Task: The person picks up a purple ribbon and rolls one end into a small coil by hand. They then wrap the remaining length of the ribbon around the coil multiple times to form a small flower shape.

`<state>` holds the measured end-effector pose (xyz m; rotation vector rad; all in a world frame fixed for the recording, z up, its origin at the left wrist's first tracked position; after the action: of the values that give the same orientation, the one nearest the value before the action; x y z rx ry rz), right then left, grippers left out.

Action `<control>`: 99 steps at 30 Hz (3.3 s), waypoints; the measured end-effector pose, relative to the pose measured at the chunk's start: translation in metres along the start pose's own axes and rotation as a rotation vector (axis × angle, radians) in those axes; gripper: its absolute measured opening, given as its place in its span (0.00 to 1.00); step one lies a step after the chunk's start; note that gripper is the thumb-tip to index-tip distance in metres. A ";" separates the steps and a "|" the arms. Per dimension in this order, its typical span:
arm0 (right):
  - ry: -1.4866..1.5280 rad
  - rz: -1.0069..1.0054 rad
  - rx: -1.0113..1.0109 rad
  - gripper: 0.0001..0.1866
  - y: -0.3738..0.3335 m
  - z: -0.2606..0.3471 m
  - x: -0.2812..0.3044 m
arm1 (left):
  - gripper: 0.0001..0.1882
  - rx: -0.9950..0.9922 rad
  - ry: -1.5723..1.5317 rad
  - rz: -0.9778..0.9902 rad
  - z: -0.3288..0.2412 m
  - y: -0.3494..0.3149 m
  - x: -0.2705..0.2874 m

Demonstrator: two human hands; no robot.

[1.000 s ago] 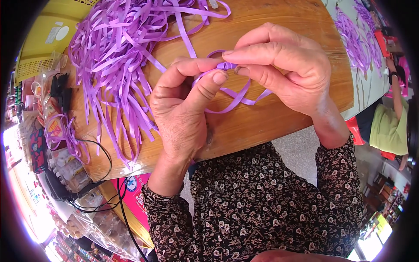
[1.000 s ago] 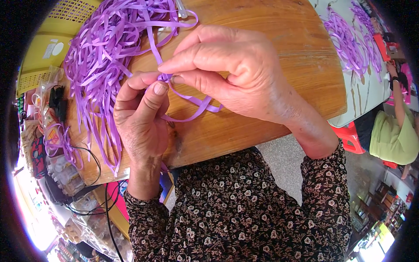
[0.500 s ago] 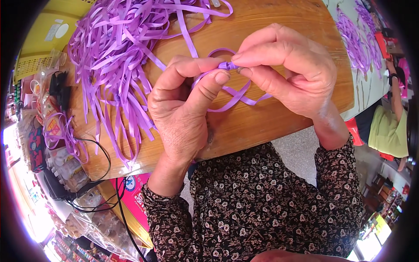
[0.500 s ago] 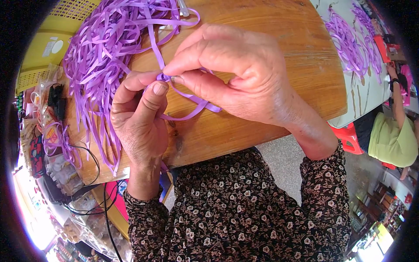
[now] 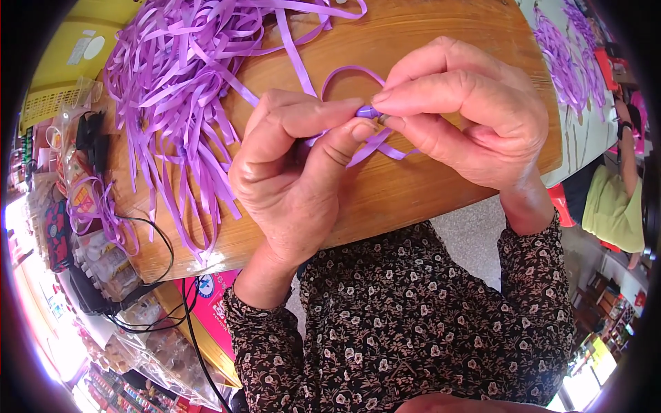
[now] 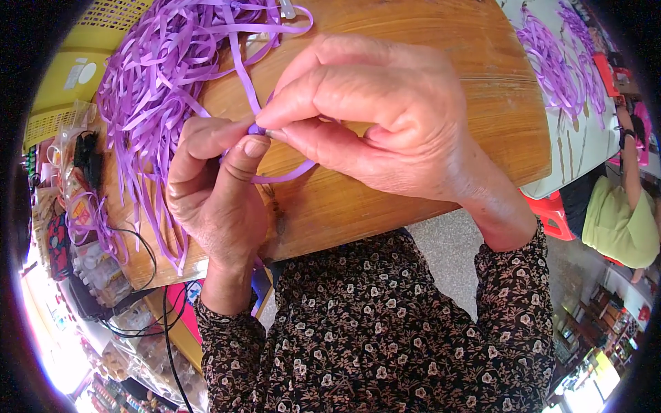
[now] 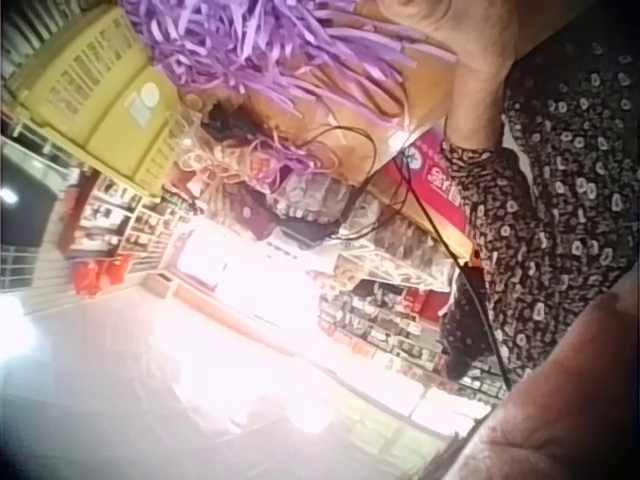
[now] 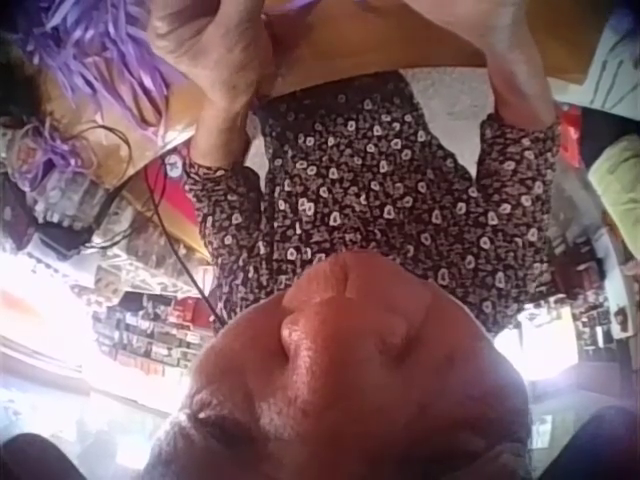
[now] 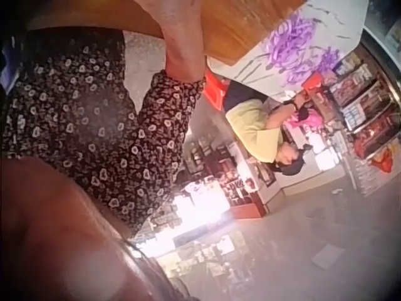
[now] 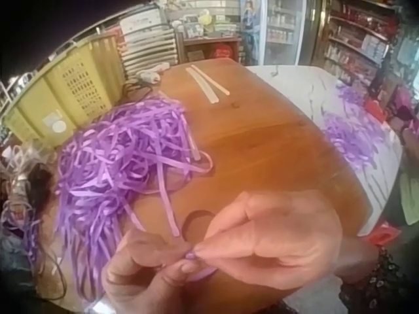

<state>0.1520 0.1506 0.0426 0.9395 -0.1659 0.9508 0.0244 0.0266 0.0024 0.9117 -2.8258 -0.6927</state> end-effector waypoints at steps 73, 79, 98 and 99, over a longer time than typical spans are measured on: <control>-0.214 0.062 0.011 0.14 -0.005 -0.008 -0.004 | 0.07 -0.010 0.282 0.167 -0.008 0.000 -0.003; -0.265 0.042 0.001 0.14 -0.006 -0.011 -0.006 | 0.06 -0.017 0.266 0.172 -0.005 0.001 -0.005; -0.234 0.219 0.201 0.16 0.002 -0.003 0.003 | 0.11 -0.285 0.508 0.224 -0.004 0.000 -0.002; -0.217 0.212 0.158 0.16 0.004 -0.001 0.003 | 0.10 -0.252 0.534 0.239 -0.005 0.000 -0.002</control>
<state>0.1502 0.1542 0.0462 1.1877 -0.3841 1.0666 0.0270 0.0254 0.0073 0.5923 -2.2627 -0.6381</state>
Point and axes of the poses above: each hand's wrist, its own y-axis towards the middle knuckle, its own x-axis out of the back of the hand, z = x × y, the point moved 1 cm from there along y, towards the middle knuckle
